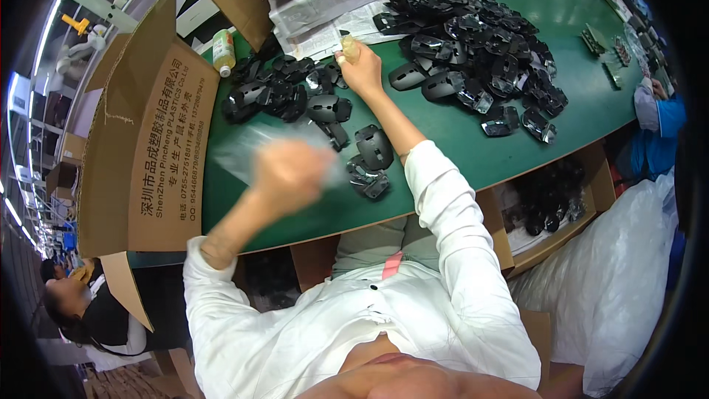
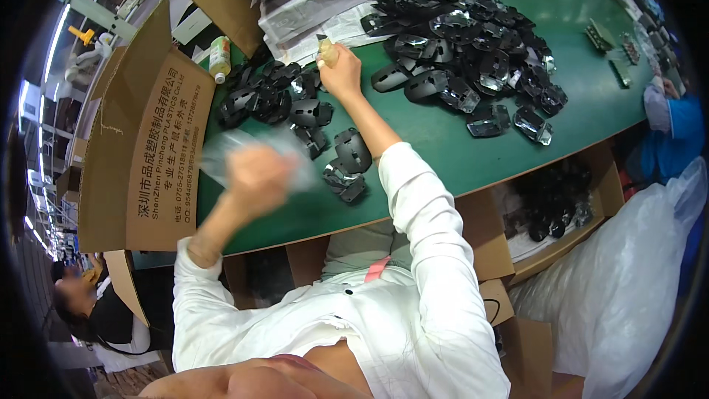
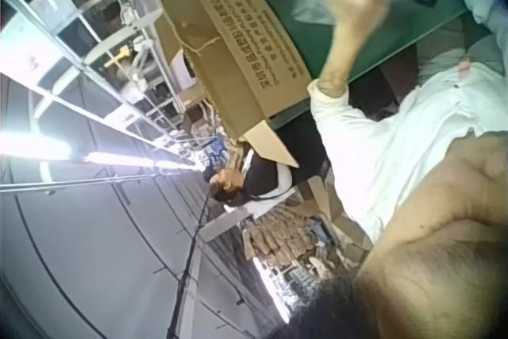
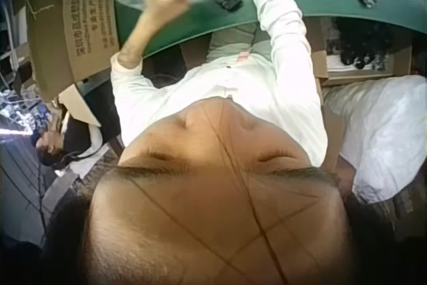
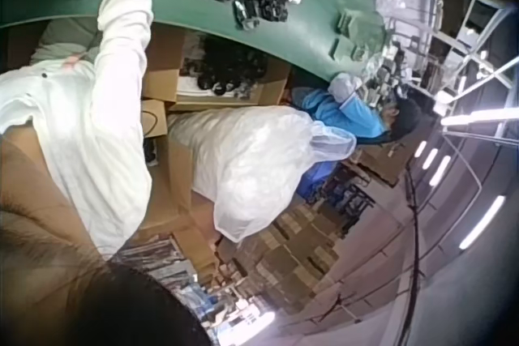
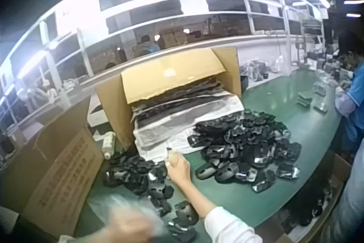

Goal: Cleaning and deburring black plastic electronic components using a scraper tool at a manual assembly station.

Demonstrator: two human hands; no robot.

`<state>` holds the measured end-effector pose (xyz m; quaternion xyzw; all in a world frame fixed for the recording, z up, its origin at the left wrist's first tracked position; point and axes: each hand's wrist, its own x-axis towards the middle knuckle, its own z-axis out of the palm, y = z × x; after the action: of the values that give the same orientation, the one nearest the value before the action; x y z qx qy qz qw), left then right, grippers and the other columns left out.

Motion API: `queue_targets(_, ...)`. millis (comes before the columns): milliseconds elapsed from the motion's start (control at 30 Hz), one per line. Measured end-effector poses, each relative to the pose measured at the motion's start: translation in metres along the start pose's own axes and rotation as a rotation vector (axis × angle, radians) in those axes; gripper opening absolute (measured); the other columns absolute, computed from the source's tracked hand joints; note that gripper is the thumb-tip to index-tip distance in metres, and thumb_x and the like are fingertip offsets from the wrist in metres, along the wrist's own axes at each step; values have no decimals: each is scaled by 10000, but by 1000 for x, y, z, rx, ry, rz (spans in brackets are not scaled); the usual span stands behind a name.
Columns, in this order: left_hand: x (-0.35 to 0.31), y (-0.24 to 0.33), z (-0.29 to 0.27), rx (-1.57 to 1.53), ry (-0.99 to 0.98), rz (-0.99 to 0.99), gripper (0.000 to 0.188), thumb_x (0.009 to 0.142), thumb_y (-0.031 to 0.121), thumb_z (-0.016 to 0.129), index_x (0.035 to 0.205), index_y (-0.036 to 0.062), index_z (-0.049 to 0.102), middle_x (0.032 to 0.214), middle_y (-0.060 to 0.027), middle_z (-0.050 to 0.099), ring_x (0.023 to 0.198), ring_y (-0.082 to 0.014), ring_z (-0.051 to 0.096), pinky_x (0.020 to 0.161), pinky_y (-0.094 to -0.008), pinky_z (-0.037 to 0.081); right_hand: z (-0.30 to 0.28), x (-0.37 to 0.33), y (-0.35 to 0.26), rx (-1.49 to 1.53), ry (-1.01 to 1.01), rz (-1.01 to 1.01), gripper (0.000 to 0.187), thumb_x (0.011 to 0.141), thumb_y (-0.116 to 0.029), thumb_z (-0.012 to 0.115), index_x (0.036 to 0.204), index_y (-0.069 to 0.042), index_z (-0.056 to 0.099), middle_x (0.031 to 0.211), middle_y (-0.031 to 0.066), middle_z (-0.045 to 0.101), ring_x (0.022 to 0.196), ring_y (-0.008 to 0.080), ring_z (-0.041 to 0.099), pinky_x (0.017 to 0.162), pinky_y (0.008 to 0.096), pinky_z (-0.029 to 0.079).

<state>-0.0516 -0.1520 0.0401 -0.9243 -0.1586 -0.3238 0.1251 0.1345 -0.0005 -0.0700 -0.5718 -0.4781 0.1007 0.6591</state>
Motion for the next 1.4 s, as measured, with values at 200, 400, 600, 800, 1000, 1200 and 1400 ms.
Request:
queue_targets(200, -19, 59, 45, 39, -608, 49, 471, 792, 174, 621, 1259, 182, 565, 634, -25, 599, 469, -158, 565, 456, -290, 440, 12, 2, -9, -103, -310, 219, 253, 790, -207, 684, 930, 4, 675, 847, 190, 698, 793, 395, 647, 726, 429, 501)
queue_targets(400, -46, 26, 36, 316, -629, -157, 451, 812, 165, 598, 1263, 187, 608, 652, -53, 631, 493, -170, 605, 468, -292, 449, 42, -16, -27, -66, -405, 226, 271, 800, -229, 677, 933, 7, 673, 847, 189, 698, 790, 404, 643, 718, 430, 501)
queue_targets(600, -60, -14, 12, 96, -545, -357, 524, 747, 46, 614, 1256, 169, 609, 668, -50, 616, 529, -192, 593, 488, -315, 443, 62, -23, -37, -1, -378, 210, 257, 801, -234, 680, 918, -6, 680, 832, 166, 699, 755, 368, 647, 710, 425, 502)
queue_targets(800, -30, -31, -16, -534, 75, -816, 449, 789, -9, 548, 1225, 78, 606, 849, -55, 633, 661, -132, 517, 626, -250, 431, -39, -21, -118, 778, -691, 482, 284, 849, -197, 698, 1050, 0, 662, 813, 108, 689, 639, 167, 613, 606, 298, 498)
queue_targets(1000, 50, 34, 17, -798, 610, -793, 373, 851, 21, 517, 1218, 40, 573, 1101, -107, 592, 846, -131, 492, 764, -248, 420, -172, -82, -175, 718, -697, 397, 413, 845, -108, 729, 1223, 11, 612, 919, 92, 675, 635, 88, 567, 580, 207, 457)
queue_targets(1200, 79, 110, 54, -1462, 715, -939, 273, 900, 83, 498, 1160, 28, 561, 1152, -138, 565, 976, -139, 515, 843, -283, 442, -191, -129, -149, 662, -202, 54, 484, 789, 54, 696, 1255, 6, 575, 1176, 125, 655, 880, 139, 635, 761, 223, 517)
queue_targets(1400, 93, 155, 84, -1849, 432, -1029, 192, 941, 145, 500, 1042, 10, 590, 982, -87, 610, 837, -134, 586, 724, -273, 505, -250, -141, -156, 904, 65, -18, 426, 825, 58, 645, 1239, -1, 567, 1183, 134, 643, 916, 180, 652, 824, 301, 521)
